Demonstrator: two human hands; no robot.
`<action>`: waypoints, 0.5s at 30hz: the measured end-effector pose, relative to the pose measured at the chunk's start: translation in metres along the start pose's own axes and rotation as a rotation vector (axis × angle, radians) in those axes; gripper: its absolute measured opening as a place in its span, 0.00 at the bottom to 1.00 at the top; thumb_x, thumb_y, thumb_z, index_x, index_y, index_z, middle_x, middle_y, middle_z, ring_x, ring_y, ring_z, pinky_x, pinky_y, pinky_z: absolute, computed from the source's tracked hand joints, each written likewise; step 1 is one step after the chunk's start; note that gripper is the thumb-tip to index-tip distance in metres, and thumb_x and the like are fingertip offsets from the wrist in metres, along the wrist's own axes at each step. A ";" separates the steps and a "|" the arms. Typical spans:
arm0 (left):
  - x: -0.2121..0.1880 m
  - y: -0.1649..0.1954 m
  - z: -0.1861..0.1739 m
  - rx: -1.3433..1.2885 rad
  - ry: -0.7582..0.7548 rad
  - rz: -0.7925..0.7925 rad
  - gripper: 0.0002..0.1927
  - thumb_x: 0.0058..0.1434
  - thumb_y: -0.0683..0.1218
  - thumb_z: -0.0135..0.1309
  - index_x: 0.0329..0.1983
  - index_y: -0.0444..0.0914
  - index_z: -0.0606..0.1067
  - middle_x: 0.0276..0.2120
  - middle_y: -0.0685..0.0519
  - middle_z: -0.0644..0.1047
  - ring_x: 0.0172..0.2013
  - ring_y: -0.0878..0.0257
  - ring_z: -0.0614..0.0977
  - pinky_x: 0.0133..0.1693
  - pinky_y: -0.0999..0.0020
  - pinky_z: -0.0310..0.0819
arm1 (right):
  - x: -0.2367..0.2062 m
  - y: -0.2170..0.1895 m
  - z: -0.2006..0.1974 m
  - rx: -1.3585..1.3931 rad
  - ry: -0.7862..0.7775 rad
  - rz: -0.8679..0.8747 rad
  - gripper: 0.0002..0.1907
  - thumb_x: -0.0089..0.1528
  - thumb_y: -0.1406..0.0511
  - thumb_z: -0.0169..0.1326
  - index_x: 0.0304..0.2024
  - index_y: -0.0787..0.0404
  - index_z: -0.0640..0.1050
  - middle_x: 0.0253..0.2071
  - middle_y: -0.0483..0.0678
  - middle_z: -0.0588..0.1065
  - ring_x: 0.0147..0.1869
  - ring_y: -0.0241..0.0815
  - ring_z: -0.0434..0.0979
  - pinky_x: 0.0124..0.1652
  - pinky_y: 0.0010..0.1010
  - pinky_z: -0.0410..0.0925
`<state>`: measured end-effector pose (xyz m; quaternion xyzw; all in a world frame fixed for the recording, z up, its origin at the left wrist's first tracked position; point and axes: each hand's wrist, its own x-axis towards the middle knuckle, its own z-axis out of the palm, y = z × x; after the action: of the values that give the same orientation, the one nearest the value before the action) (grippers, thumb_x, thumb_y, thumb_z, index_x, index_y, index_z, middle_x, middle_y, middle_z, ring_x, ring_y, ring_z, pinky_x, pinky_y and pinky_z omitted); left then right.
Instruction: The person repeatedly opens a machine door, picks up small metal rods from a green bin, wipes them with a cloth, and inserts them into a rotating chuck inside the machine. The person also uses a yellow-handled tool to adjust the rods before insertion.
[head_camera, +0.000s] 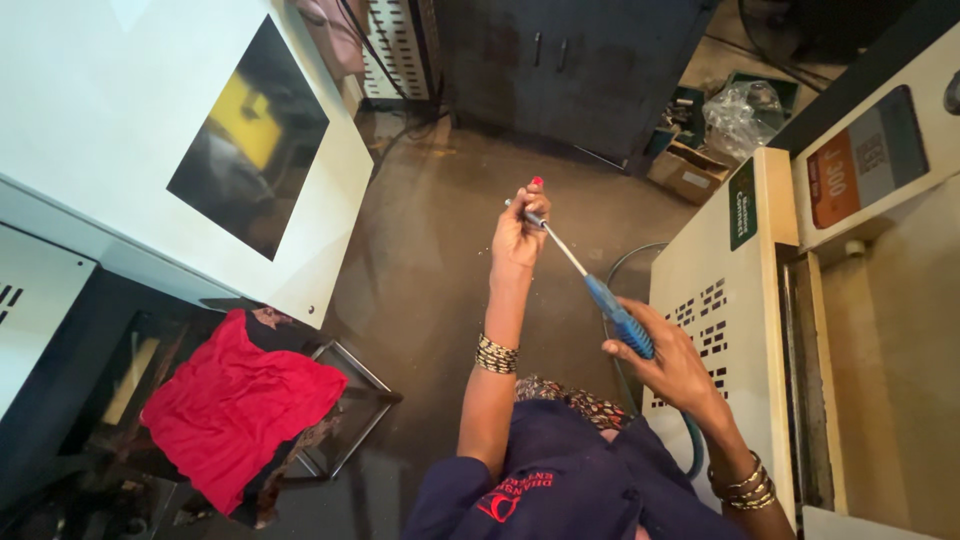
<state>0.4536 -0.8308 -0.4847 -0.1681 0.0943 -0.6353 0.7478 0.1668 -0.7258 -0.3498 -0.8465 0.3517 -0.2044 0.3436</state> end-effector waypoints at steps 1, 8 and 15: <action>0.000 0.000 0.000 -0.023 -0.001 -0.021 0.12 0.69 0.34 0.50 0.52 0.23 0.65 0.37 0.45 0.72 0.33 0.62 0.72 0.34 0.72 0.70 | 0.001 -0.002 0.000 -0.002 0.004 0.009 0.34 0.57 0.51 0.61 0.60 0.62 0.73 0.44 0.53 0.80 0.46 0.50 0.82 0.45 0.41 0.71; -0.004 -0.016 -0.010 0.056 0.011 -0.049 0.05 0.67 0.34 0.48 0.44 0.31 0.66 0.33 0.49 0.70 0.30 0.65 0.71 0.29 0.73 0.66 | 0.019 -0.017 0.001 -0.142 -0.074 0.375 0.29 0.56 0.47 0.62 0.52 0.58 0.78 0.21 0.54 0.69 0.24 0.47 0.69 0.29 0.43 0.64; -0.008 -0.024 -0.008 0.113 -0.023 -0.074 0.06 0.70 0.37 0.49 0.40 0.34 0.64 0.32 0.51 0.69 0.29 0.67 0.68 0.29 0.73 0.62 | 0.021 -0.011 0.002 -0.150 0.000 0.254 0.24 0.57 0.48 0.62 0.40 0.62 0.79 0.18 0.55 0.66 0.21 0.49 0.64 0.27 0.42 0.63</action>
<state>0.4270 -0.8277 -0.4839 -0.1363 0.0435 -0.6651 0.7330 0.1875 -0.7348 -0.3408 -0.8184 0.4703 -0.1322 0.3026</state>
